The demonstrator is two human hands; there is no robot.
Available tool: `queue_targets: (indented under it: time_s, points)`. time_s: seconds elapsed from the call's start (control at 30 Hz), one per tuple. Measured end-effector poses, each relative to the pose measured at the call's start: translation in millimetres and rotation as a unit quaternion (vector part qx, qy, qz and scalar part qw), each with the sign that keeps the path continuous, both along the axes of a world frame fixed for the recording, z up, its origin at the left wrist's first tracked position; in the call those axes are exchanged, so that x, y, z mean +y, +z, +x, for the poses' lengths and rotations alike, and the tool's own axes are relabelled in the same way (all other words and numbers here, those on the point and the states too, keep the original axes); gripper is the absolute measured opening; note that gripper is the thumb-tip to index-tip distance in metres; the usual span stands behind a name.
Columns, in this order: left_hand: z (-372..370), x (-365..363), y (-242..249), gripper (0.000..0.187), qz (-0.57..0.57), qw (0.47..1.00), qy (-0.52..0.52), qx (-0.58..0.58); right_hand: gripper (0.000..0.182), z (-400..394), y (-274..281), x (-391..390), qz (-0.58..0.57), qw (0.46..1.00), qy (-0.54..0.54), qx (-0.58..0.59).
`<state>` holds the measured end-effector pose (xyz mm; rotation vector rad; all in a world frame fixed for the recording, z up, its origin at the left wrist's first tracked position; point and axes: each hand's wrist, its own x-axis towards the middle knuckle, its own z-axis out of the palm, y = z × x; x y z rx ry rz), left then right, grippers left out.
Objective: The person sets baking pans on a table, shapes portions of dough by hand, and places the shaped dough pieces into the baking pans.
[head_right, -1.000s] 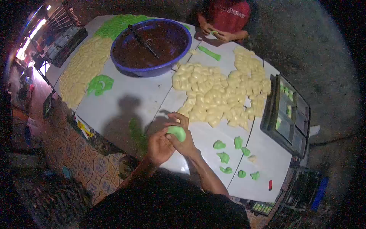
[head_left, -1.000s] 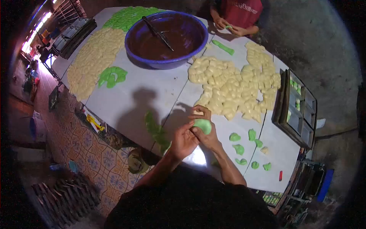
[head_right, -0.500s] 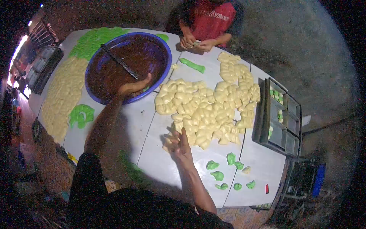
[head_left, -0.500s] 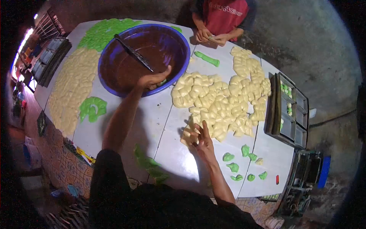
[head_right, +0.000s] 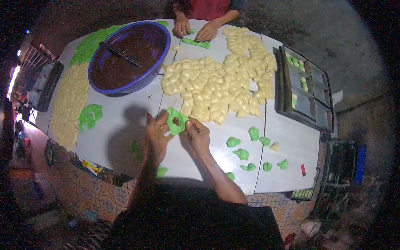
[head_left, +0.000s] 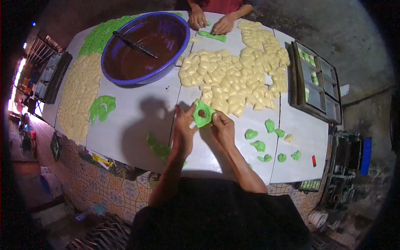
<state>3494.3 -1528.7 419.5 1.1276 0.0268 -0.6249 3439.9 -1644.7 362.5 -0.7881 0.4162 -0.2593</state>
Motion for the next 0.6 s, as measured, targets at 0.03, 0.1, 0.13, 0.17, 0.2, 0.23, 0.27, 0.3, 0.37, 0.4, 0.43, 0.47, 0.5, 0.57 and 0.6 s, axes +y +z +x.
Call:
queue_targets:
  time_s: [0.03,0.1,0.13,0.17,0.2,0.23,0.27,0.3,0.37,0.4,0.43,0.47,0.5,0.57,0.6]
  points:
    - [-13.1,2.7,3.5,0.092,0.001,1.000,-0.006,-0.002,0.026,-10.1,4.9,0.9,0.001,1.000,-0.006,-0.002]
    - [-39.8,5.4,6.0,0.055,0.126,0.988,-0.048,-0.078,0.033,-35.4,9.2,1.5,-0.625,0.777,-0.039,-0.063]
    - [-45.8,7.2,-7.5,0.042,0.103,0.978,-0.041,-0.179,0.040,-48.4,12.8,-4.8,-0.684,0.724,0.004,-0.083]
    - [-53.2,9.7,-10.6,0.042,0.102,0.977,-0.052,-0.178,0.040,-57.4,14.7,-7.9,-0.685,0.725,-0.003,-0.075]
    - [-60.5,10.5,-10.7,0.037,0.117,0.965,-0.063,-0.225,0.037,-65.7,16.4,-12.2,-0.632,0.767,-0.011,-0.106]
    - [-69.0,9.6,-10.3,0.032,0.131,0.951,-0.074,-0.271,0.034,-73.3,20.0,-16.2,-0.577,0.805,-0.020,-0.138]
    - [-78.3,7.6,-9.5,0.032,0.130,0.949,-0.084,-0.273,0.027,-79.1,24.9,-18.6,-0.467,0.877,-0.022,-0.106]
    - [-87.4,5.6,-8.5,0.026,0.101,0.966,-0.076,-0.227,0.027,-84.2,24.4,-22.5,-0.467,0.878,-0.031,-0.103]
    - [-101.7,0.9,-6.7,0.018,0.042,0.989,-0.054,-0.134,0.020,-93.3,22.6,-30.2,-0.444,0.885,-0.012,-0.141]
    - [-103.5,-0.4,-19.5,0.020,0.043,0.985,-0.050,-0.159,0.018,-99.8,30.3,-28.2,-0.506,0.846,-0.019,-0.166]
    - [-105.6,-0.6,-26.6,0.020,0.042,0.985,-0.052,-0.160,0.018,-107.5,28.2,-26.4,-0.507,0.845,-0.022,-0.166]
    - [-107.8,-0.2,-31.9,0.021,0.075,0.987,-0.069,-0.124,0.018,-115.9,23.1,-23.9,-0.527,0.838,0.000,-0.143]
    - [-110.5,-1.5,-34.3,0.023,0.107,0.987,-0.086,-0.088,0.019,-121.3,18.6,-24.5,-0.546,0.829,0.021,-0.120]
    - [-126.0,-11.4,-43.6,0.023,0.118,0.991,-0.055,-0.043,0.023,-128.9,12.4,-30.9,-0.514,0.855,0.057,-0.045]
    - [-130.4,-16.8,-53.9,0.027,0.125,0.976,-0.015,-0.176,0.028,-129.9,11.7,-30.5,-0.468,0.881,0.063,0.015]
